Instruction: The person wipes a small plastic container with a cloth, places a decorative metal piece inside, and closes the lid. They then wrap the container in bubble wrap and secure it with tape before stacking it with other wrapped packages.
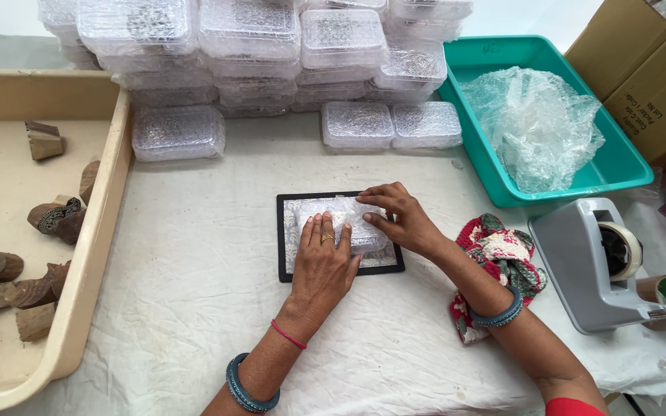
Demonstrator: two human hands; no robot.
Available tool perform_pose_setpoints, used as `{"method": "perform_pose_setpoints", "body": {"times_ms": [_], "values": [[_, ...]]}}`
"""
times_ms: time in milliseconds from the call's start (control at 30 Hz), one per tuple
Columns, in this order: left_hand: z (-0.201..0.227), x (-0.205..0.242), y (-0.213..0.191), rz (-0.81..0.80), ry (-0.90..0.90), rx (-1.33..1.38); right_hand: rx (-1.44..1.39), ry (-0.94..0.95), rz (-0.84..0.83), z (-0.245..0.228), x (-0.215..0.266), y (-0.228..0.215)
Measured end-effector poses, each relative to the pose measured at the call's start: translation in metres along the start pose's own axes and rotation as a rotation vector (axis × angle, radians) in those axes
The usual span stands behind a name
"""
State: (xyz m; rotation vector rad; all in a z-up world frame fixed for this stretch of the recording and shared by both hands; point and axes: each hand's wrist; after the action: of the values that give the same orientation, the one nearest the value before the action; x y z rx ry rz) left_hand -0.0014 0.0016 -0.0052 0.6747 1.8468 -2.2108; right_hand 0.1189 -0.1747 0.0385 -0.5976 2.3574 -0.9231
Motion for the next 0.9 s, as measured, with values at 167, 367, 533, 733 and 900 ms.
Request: {"method": "perform_pose_setpoints", "body": {"times_ms": [167,367,533,733,900], "values": [[-0.001,0.0,0.001,-0.03,0.007,-0.017,0.094,-0.076,-0.166,0.002,-0.015,0.006],[-0.002,0.001,0.001,-0.036,0.02,-0.036,0.093,-0.045,-0.203,0.006,-0.018,0.002],[-0.002,0.002,0.002,-0.05,0.022,-0.022,0.072,0.046,-0.291,0.005,-0.027,-0.001],[-0.001,0.002,-0.004,-0.066,-0.017,0.043,0.151,-0.082,-0.323,0.017,-0.055,0.01],[-0.002,0.001,-0.015,-0.065,0.003,0.066,0.004,0.049,-0.403,0.045,-0.074,0.028]]}}
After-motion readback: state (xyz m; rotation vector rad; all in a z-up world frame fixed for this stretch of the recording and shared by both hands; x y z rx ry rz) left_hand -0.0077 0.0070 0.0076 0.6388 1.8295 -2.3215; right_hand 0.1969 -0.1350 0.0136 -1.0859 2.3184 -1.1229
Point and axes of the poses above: each hand's wrist, its own x-axis away from the middle knuckle, its own y-axis out of the palm, z = x × y, and after that the axes turned 5 degrees about z, right-handed
